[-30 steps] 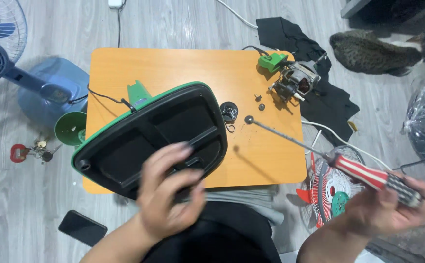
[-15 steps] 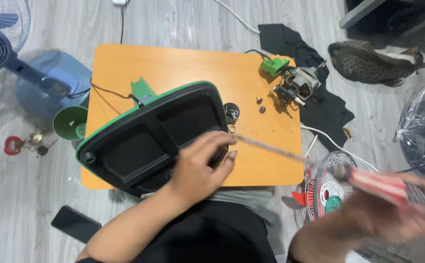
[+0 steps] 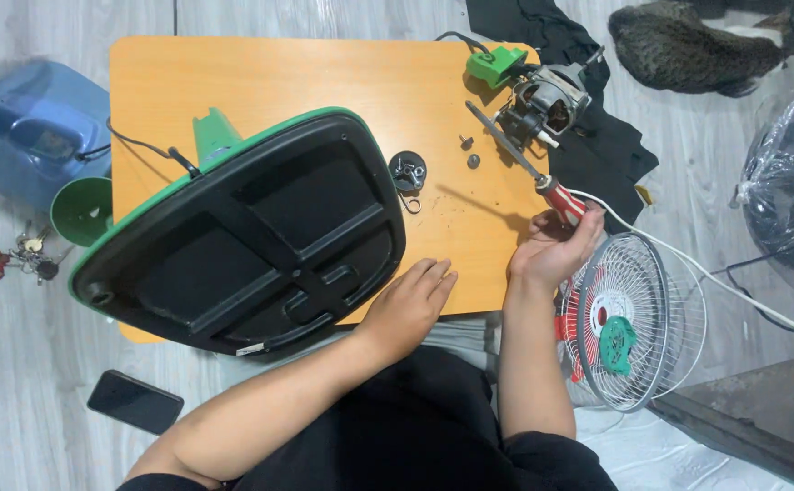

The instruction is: Disassembling the base of a green appliance by removing screws and rubber feet with a screwdriver.

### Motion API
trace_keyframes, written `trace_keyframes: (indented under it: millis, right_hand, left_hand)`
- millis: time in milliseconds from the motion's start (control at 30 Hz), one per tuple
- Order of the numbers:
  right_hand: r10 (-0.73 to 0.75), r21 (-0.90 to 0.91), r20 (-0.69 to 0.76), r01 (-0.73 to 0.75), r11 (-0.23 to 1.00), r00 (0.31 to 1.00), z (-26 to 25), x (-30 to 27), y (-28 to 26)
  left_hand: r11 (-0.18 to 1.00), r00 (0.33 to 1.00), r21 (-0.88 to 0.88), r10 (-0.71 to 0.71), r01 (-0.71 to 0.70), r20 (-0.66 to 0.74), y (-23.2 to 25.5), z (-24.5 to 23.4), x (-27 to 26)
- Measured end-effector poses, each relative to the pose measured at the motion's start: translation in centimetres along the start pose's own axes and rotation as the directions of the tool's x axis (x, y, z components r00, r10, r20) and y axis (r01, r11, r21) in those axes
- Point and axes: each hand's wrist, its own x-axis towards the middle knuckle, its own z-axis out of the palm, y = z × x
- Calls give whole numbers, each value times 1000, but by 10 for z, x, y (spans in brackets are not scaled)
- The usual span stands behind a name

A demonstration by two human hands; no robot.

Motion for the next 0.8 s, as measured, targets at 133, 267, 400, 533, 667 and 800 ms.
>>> trace_keyframes:
  millis: [133, 267, 400, 533, 667, 800]
  right_hand:
    - [47, 16, 15, -47, 999, 999, 2, -5, -4]
    - [61, 48, 22, -62, 997, 998, 0, -3, -6]
    - [121, 162, 10, -121, 979, 993, 14, -7, -38]
    - [-8, 376, 330, -124, 918, 944, 21, 7, -85]
    - [-258, 422, 610, -32, 906, 749, 42, 19, -124]
    - [-405, 478, 685, 46, 877, 606, 56, 18, -143]
  left_hand:
    - [978, 993, -186, -82, 97, 87, -2, -10, 5]
    - [659, 923, -653, -339, 372, 184, 5, -46, 21]
    - [-60, 828, -963, -498, 263, 257, 4, -102, 33]
    - [-176, 898, -983, -423, 53, 124, -15, -182, 39]
    - [-112, 900, -990, -435, -82, -25, -18, -220, 46]
    - [402, 872, -912, -415, -79, -258, -20, -234, 45]
